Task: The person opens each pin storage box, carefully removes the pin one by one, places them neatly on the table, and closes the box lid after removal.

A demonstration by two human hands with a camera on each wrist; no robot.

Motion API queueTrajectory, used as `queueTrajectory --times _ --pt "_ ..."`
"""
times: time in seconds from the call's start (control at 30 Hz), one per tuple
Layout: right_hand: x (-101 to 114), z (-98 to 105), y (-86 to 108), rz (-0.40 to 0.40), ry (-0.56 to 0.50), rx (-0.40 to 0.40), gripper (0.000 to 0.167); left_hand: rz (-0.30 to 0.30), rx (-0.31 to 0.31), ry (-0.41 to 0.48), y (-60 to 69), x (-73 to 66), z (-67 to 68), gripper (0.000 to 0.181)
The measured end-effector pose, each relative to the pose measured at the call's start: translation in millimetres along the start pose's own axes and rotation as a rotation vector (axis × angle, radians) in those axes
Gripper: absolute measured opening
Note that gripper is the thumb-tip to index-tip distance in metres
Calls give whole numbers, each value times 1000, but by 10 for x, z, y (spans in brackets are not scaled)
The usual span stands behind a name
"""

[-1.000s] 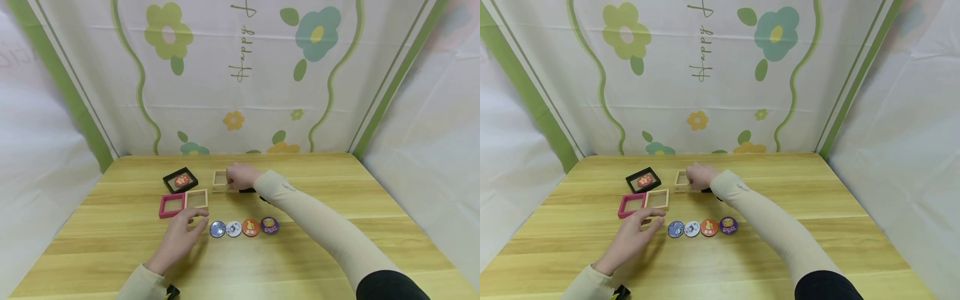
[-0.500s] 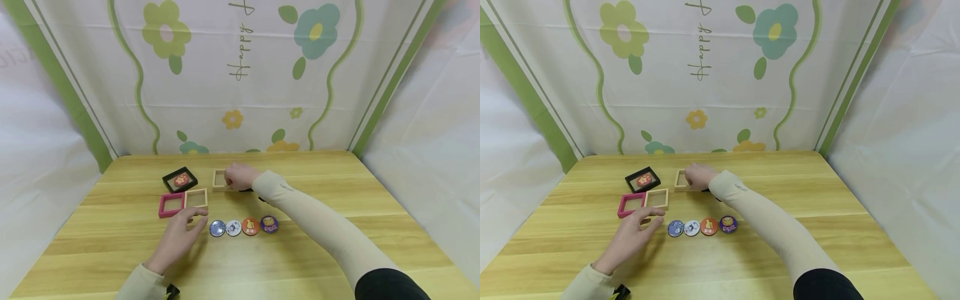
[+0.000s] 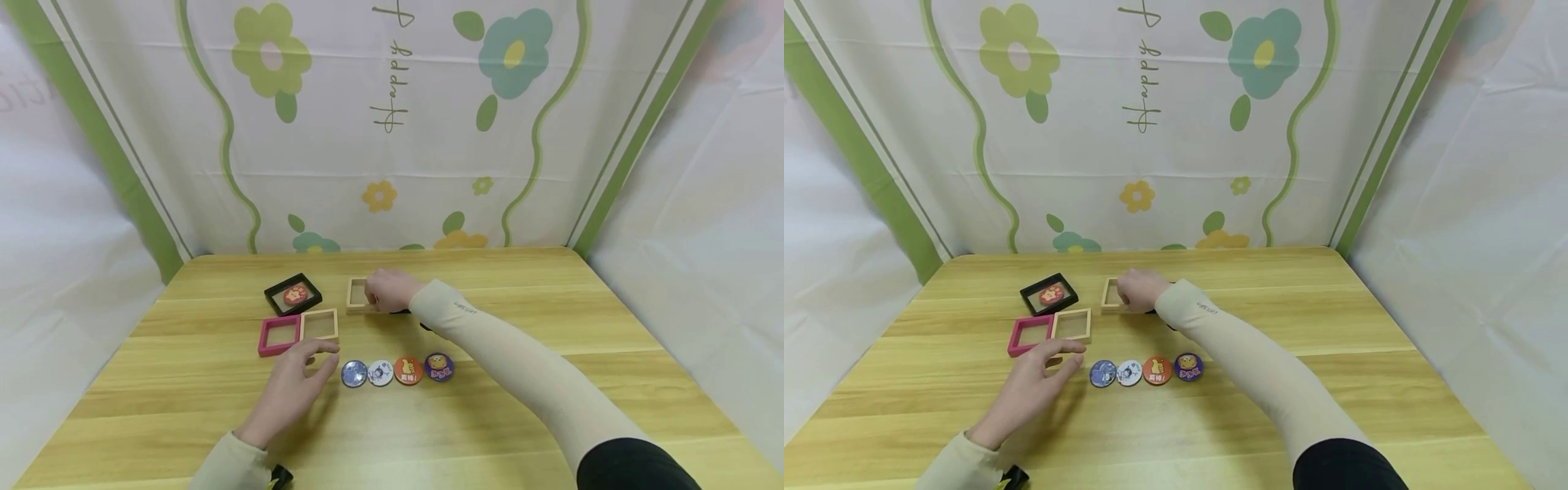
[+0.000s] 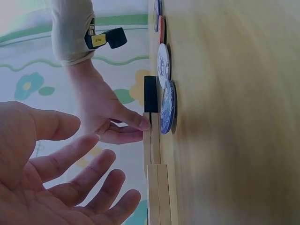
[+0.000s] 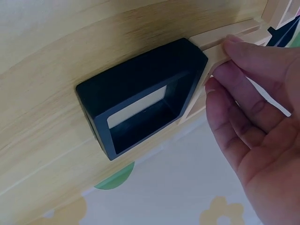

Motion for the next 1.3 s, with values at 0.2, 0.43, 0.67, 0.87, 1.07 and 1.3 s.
queueTrajectory --times 0.2,0.43,0.67,0.87,1.07,1.3 --pt "17 2 -6 -5 15 -7 35 -3 -6 2 0 0 6 17" --pt "31 9 -7 -20 13 4 32 -8 -4 -1 2 -3 4 17" --pt "23 -5 -19 -19 14 -7 33 7 4 -5 4 -3 2 18" --pt "33 7 -10 -43 20 -4 33 12 8 -5 0 -4 -2 18" --pt "47 16 -18 -68 30 9 25 11 11 -3 0 0 -9 19" --pt "47 3 -37 -71 50 -6 22 16 10 1 6 -3 -5 19"
Point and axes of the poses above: each hand's wrist, its own y-axis away from the middle knuckle, its own z-axis out of the back of the hand, x = y × z, the point moved 7 cm from there along -y, towards the middle knuckle, and after that the axes turned 3 degrees about -z, right-handed, at the moved point
